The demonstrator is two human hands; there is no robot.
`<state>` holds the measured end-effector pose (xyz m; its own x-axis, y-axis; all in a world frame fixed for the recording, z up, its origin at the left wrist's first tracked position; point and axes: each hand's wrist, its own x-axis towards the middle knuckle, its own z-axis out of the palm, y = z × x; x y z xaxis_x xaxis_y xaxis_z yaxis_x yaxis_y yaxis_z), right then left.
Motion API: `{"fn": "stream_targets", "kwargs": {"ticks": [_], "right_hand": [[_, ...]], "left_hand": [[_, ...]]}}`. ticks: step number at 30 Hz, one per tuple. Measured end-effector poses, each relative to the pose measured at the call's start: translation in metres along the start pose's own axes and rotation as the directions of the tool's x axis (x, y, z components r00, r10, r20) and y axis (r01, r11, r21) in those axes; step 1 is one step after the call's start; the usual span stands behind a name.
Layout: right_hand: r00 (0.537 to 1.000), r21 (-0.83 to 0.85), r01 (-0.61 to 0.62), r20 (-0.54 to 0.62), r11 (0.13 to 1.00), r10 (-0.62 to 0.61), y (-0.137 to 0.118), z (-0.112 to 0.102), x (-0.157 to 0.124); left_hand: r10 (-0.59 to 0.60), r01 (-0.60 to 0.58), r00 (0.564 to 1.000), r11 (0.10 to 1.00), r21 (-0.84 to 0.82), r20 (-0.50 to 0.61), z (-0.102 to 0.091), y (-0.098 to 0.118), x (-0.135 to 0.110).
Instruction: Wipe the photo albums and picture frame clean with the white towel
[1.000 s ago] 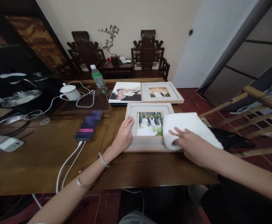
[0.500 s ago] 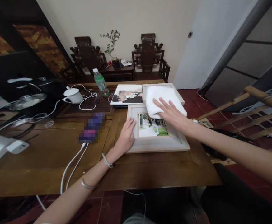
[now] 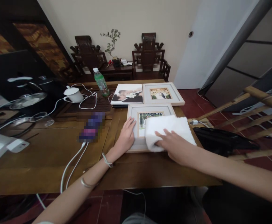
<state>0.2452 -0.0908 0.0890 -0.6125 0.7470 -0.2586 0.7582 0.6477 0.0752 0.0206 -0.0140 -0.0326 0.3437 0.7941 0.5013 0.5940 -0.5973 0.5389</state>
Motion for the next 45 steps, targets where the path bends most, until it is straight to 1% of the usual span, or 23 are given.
{"fn": "stream_targets", "kwargs": {"ticks": [2, 4, 7, 9, 11, 13, 17, 19, 21, 24, 28, 32, 35, 37, 39, 42, 45], "right_hand": [[0.999, 0.072, 0.02, 0.036, 0.997, -0.022, -0.014, -0.006, -0.015], [0.998, 0.113, 0.037, 0.047, 0.993, -0.043, -0.022, -0.006, -0.021], [0.999, 0.129, 0.032, 0.016, 0.991, -0.035, -0.019, 0.002, -0.013], [1.0, 0.109, 0.005, -0.027, 0.994, -0.002, -0.006, 0.01, 0.0], [0.995, 0.049, -0.052, -0.081, 0.997, 0.056, 0.013, 0.018, 0.018], [0.984, -0.017, -0.117, -0.141, 0.993, 0.113, 0.036, 0.023, 0.037], [0.947, -0.099, -0.182, -0.284, 0.978, 0.148, 0.08, 0.024, 0.068], [0.946, -0.128, -0.174, -0.296, 0.977, 0.13, 0.093, 0.023, 0.077], [0.959, -0.147, -0.141, -0.265, 0.979, 0.098, 0.096, 0.023, 0.08], [0.977, -0.165, -0.103, -0.203, 0.981, 0.069, 0.084, 0.024, 0.069], [0.989, -0.121, -0.087, -0.13, 0.989, 0.071, 0.048, 0.022, 0.037], [0.998, 0.012, -0.064, -0.006, 0.998, 0.064, 0.012, 0.008, 0.001], [0.999, 0.136, -0.013, 0.034, 0.991, 0.008, -0.01, -0.003, -0.015], [0.999, 0.162, 0.033, 0.03, 0.986, -0.038, -0.021, -0.006, -0.015], [0.996, 0.135, 0.078, 0.022, 0.988, -0.082, -0.029, -0.005, -0.006], [0.991, 0.082, 0.129, 0.004, 0.988, -0.13, -0.034, 0.001, 0.02], [0.989, 0.029, 0.125, -0.077, 0.992, -0.123, -0.027, 0.006, 0.053]], "left_hand": [[-0.009, 0.009, 1.0, 1.0, 0.016, -0.004, 0.001, 0.001, 0.0], [-0.015, 0.015, 1.0, 1.0, 0.018, -0.006, 0.001, 0.001, 0.0], [-0.003, 0.003, 1.0, 1.0, 0.013, 0.006, 0.001, -0.001, 0.0], [0.026, -0.027, 0.999, 1.0, 0.013, 0.019, 0.0, -0.002, 0.0], [0.056, -0.057, 0.998, 0.998, 0.013, 0.023, 0.0, -0.004, 0.0], [0.068, -0.068, 0.998, 0.998, 0.012, 0.017, 0.0, -0.004, 0.0], [0.053, -0.053, 0.999, 0.999, -0.007, 0.012, 0.0, -0.002, -0.001], [0.044, -0.043, 0.999, 0.999, -0.015, 0.014, 0.0, -0.001, -0.001], [0.039, -0.039, 0.999, 0.999, -0.012, 0.008, -0.001, -0.001, -0.001], [0.041, -0.041, 0.999, 0.999, 0.003, 0.0, -0.001, 0.0, 0.0], [0.008, -0.008, 1.0, 1.0, 0.017, -0.002, -0.001, 0.004, 0.0], [-0.021, 0.021, 1.0, 0.999, 0.025, -0.007, 0.0, 0.008, 0.0], [-0.051, 0.051, 0.999, 0.999, 0.02, -0.001, -0.001, 0.011, 0.002], [-0.103, 0.103, 0.994, 0.995, 0.004, 0.018, -0.003, 0.014, 0.004], [-0.163, 0.164, 0.986, 0.986, -0.037, 0.048, -0.005, 0.018, 0.005], [-0.212, 0.219, 0.975, 0.967, -0.126, 0.066, -0.009, 0.023, 0.006], [-0.216, 0.223, 0.975, 0.958, -0.179, 0.054, -0.011, 0.026, 0.005]]}}
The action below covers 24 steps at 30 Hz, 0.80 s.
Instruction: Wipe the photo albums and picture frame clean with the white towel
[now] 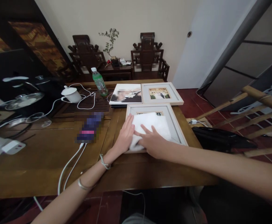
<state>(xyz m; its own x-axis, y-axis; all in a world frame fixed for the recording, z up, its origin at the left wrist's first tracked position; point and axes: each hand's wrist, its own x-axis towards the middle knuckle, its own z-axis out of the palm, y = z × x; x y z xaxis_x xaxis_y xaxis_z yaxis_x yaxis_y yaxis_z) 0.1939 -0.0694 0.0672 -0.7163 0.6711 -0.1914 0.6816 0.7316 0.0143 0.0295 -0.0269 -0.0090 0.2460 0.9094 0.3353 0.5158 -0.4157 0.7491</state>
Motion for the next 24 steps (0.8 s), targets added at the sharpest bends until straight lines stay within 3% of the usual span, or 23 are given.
{"fn": "stream_targets", "kwargs": {"ticks": [7, 11, 14, 17, 20, 24], "right_hand": [[0.986, -0.083, -0.13, -0.119, 0.988, 0.12, 0.056, 0.002, 0.063], [0.976, -0.09, -0.182, -0.138, 0.979, 0.168, 0.062, 0.0, 0.072], [0.987, -0.015, -0.149, -0.065, 0.989, 0.148, 0.046, 0.0, 0.055], [0.996, 0.069, -0.09, 0.017, 0.994, 0.089, 0.025, -0.005, 0.021], [0.99, 0.138, -0.041, 0.142, 0.99, 0.022, 0.008, -0.019, -0.017], [0.955, 0.225, -0.067, 0.296, 0.972, -0.003, -0.003, -0.044, -0.053]], "left_hand": [[0.03, -0.031, 0.999, 0.999, 0.024, 0.04, -0.001, 0.0, -0.001], [0.011, -0.013, 0.999, 0.999, 0.036, 0.047, -0.002, 0.001, 0.0], [0.02, -0.023, 0.999, 0.997, 0.069, 0.042, -0.002, 0.002, -0.001], [0.044, -0.05, 0.997, 0.993, 0.11, 0.058, -0.003, 0.001, -0.002], [0.06, -0.067, 0.997, 0.986, 0.155, 0.055, -0.003, -0.003, 0.0], [0.15, -0.154, 0.988, 0.958, 0.24, 0.036, 0.0, -0.01, 0.003]]}}
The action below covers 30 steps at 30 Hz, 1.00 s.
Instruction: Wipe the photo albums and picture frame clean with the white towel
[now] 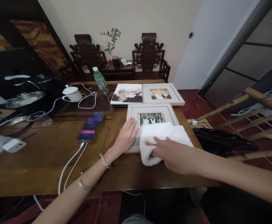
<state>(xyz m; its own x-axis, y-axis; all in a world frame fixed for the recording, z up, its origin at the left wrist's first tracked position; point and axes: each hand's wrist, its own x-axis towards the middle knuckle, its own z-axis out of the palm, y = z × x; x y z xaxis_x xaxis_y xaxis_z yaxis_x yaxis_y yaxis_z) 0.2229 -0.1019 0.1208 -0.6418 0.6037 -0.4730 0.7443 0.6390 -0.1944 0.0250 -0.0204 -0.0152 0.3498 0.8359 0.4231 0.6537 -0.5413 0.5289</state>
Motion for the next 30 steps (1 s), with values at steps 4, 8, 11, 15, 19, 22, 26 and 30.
{"fn": "stream_targets", "kwargs": {"ticks": [4, 8, 11, 15, 19, 22, 26, 30], "right_hand": [[0.989, 0.014, -0.143, 0.032, 0.99, 0.142, 0.004, -0.001, -0.015], [0.963, -0.038, -0.245, -0.124, 0.969, 0.239, 0.038, 0.014, -0.005], [0.933, -0.159, -0.288, -0.267, 0.944, 0.239, 0.073, 0.022, 0.014], [0.872, -0.277, -0.373, -0.43, 0.886, 0.233, 0.114, 0.014, 0.046], [0.841, -0.366, -0.374, -0.521, 0.852, 0.145, 0.132, -0.002, 0.074], [0.865, -0.351, -0.337, -0.482, 0.874, 0.14, 0.127, -0.001, 0.084], [0.891, -0.275, -0.301, -0.421, 0.913, 0.167, 0.096, 0.013, 0.075], [0.942, -0.23, -0.241, -0.29, 0.943, 0.169, 0.054, 0.023, 0.042]], "left_hand": [[0.062, -0.061, 0.998, 0.997, 0.055, -0.006, 0.002, -0.003, -0.001], [0.101, -0.101, 0.995, 0.993, 0.059, -0.001, 0.003, -0.007, -0.003], [0.108, -0.108, 0.994, 0.993, 0.056, 0.008, 0.004, -0.01, -0.003], [0.12, -0.12, 0.993, 0.991, 0.051, 0.009, 0.004, -0.011, -0.003], [0.125, -0.124, 0.992, 0.992, 0.034, -0.006, 0.003, -0.011, -0.003], [0.109, -0.108, 0.994, 0.994, 0.033, -0.007, 0.002, -0.011, -0.003], [0.114, -0.113, 0.993, 0.993, 0.045, -0.01, 0.002, -0.009, -0.003], [0.12, -0.119, 0.993, 0.991, 0.059, -0.015, 0.003, -0.008, -0.003]]}}
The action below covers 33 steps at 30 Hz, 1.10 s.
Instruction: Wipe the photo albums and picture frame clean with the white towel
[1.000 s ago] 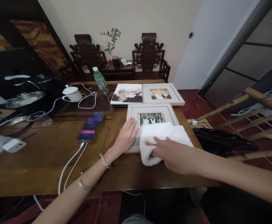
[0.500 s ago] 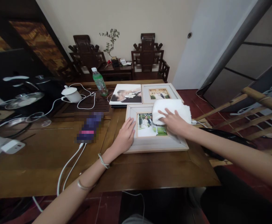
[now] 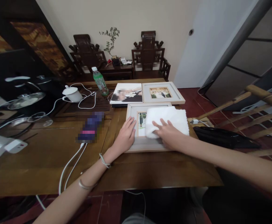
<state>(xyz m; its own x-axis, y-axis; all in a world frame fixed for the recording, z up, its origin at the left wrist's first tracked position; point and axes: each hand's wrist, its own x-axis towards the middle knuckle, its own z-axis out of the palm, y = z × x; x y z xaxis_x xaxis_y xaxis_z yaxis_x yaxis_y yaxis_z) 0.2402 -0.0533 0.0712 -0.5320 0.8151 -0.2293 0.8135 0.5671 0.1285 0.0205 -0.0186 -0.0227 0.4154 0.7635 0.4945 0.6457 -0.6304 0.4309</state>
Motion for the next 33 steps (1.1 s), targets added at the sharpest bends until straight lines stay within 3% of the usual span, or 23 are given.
{"fn": "stream_targets", "kwargs": {"ticks": [5, 9, 13, 16, 20, 24, 29, 33], "right_hand": [[0.988, 0.166, 0.064, 0.131, 0.984, -0.087, -0.03, -0.021, -0.042], [0.975, 0.18, 0.181, 0.097, 0.967, -0.201, -0.047, -0.023, -0.04], [0.962, 0.11, 0.269, 0.012, 0.957, -0.272, -0.054, -0.01, -0.014], [0.958, 0.042, 0.282, -0.07, 0.958, -0.279, -0.048, 0.001, 0.012], [0.963, -0.022, 0.223, -0.147, 0.975, -0.224, -0.029, 0.005, 0.047], [0.972, -0.091, 0.118, -0.192, 0.989, -0.134, -0.006, -0.008, 0.085], [0.927, -0.119, 0.016, -0.371, 0.993, -0.059, 0.006, -0.028, 0.121], [0.954, -0.084, 0.103, -0.275, 0.991, -0.122, 0.002, -0.024, 0.13]], "left_hand": [[-0.034, 0.034, 0.999, 0.999, 0.009, -0.001, 0.003, 0.001, 0.001], [-0.095, 0.094, 0.995, 0.994, -0.058, -0.012, 0.002, 0.004, 0.002], [-0.235, 0.222, 0.972, 0.946, -0.237, -0.028, -0.004, 0.012, 0.004], [-0.271, 0.25, 0.962, 0.922, -0.295, -0.031, -0.007, 0.017, 0.004], [-0.239, 0.232, 0.971, 0.936, -0.266, 0.006, -0.006, 0.017, 0.004], [-0.212, 0.207, 0.977, 0.956, -0.21, -0.004, -0.002, 0.013, 0.003], [-0.124, 0.118, 0.991, 0.985, -0.124, -0.042, 0.001, 0.008, 0.001], [-0.081, 0.078, 0.996, 0.993, -0.091, -0.034, 0.0, 0.005, 0.0]]}}
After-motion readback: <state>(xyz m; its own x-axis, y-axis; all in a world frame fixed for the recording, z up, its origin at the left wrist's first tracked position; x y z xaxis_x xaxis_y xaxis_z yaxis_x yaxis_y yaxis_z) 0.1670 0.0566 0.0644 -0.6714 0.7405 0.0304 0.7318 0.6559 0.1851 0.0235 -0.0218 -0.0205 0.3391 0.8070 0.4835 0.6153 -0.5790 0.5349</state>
